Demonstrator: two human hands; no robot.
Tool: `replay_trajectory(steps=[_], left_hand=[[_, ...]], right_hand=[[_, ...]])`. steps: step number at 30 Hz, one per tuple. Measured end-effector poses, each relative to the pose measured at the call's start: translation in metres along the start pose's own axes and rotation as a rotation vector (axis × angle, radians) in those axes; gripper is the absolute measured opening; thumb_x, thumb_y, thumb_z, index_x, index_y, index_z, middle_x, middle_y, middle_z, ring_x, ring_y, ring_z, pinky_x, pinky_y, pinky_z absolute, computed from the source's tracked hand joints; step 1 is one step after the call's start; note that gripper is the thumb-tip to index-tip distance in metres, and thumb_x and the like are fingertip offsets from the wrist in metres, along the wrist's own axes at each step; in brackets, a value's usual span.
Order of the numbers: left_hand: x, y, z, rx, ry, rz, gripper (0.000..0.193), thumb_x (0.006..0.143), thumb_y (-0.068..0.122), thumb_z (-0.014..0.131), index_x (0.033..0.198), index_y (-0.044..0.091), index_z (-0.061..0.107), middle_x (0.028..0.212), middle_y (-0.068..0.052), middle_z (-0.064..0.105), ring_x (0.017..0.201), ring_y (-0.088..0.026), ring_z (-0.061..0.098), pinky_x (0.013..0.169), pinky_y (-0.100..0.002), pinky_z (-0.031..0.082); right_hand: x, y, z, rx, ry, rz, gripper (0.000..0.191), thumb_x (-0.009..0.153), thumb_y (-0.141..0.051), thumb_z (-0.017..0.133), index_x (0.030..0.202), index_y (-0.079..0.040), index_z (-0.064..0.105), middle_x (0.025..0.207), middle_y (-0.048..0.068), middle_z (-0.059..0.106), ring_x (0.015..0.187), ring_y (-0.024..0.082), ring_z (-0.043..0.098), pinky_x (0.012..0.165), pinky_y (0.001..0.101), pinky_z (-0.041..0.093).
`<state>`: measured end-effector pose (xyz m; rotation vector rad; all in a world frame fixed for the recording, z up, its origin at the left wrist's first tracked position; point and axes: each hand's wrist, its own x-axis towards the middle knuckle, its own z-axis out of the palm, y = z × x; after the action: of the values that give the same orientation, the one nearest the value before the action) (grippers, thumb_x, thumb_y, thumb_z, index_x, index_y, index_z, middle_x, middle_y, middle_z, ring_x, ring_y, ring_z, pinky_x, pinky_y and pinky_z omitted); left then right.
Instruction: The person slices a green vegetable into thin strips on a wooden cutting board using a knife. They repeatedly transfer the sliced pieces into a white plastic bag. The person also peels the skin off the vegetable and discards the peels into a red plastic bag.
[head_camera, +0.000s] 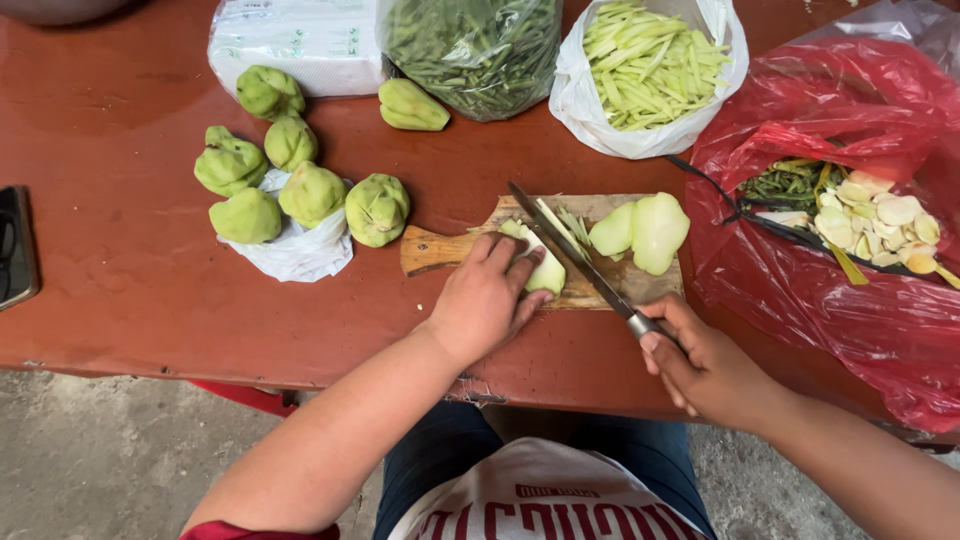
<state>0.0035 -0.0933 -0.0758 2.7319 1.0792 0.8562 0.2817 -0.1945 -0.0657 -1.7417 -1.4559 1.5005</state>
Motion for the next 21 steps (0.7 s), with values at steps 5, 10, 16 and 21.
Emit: replay_trajectory(steps=[5,10,16,21], left_hand=[[0.0,-0.001,0.002,0.008,-0.008,-0.015,0.052,0.091,0.035,0.072,0.129,0.001,0.065,0.125,-0.015,0.062,0.117,-0.036,0.054,0.095,-0.042,0.052],[-0.002,-0.002,0.002,-0.01,-0.011,-0.012,0.051,0.09,0.033,0.073,0.128,0.0,0.065,0.12,-0.015,0.062,0.112,-0.034,0.056,0.097,-0.041,0.052],[-0.003,-0.002,0.006,-0.02,0.032,0.026,0.048,0.09,0.031,0.073,0.125,0.0,0.066,0.124,-0.014,0.063,0.113,-0.034,0.056,0.099,-0.041,0.051],[-0.005,-0.001,0.006,-0.047,0.046,0.001,0.046,0.09,0.031,0.074,0.123,0.001,0.067,0.124,-0.013,0.062,0.116,-0.034,0.056,0.099,-0.041,0.052]], right_hand=[[-0.007,-0.008,0.004,-0.018,-0.044,-0.035,0.032,0.101,-0.024,0.047,0.131,-0.015,0.045,0.076,0.003,0.055,0.043,0.009,0.049,0.039,0.0278,0.042],[-0.009,-0.009,0.006,-0.083,-0.026,-0.009,0.034,0.1,-0.023,0.045,0.133,-0.016,0.044,0.073,0.003,0.055,0.042,0.011,0.05,0.04,0.0285,0.044],[0.022,-0.019,0.018,-0.086,-0.064,0.069,0.032,0.103,-0.028,0.048,0.133,-0.019,0.041,0.069,0.005,0.05,0.043,0.013,0.046,0.039,0.0307,0.042],[0.032,-0.015,0.017,0.094,-0.08,0.053,0.026,0.102,-0.025,0.044,0.125,-0.014,0.041,0.073,0.003,0.053,0.044,0.012,0.046,0.039,0.0298,0.041]])
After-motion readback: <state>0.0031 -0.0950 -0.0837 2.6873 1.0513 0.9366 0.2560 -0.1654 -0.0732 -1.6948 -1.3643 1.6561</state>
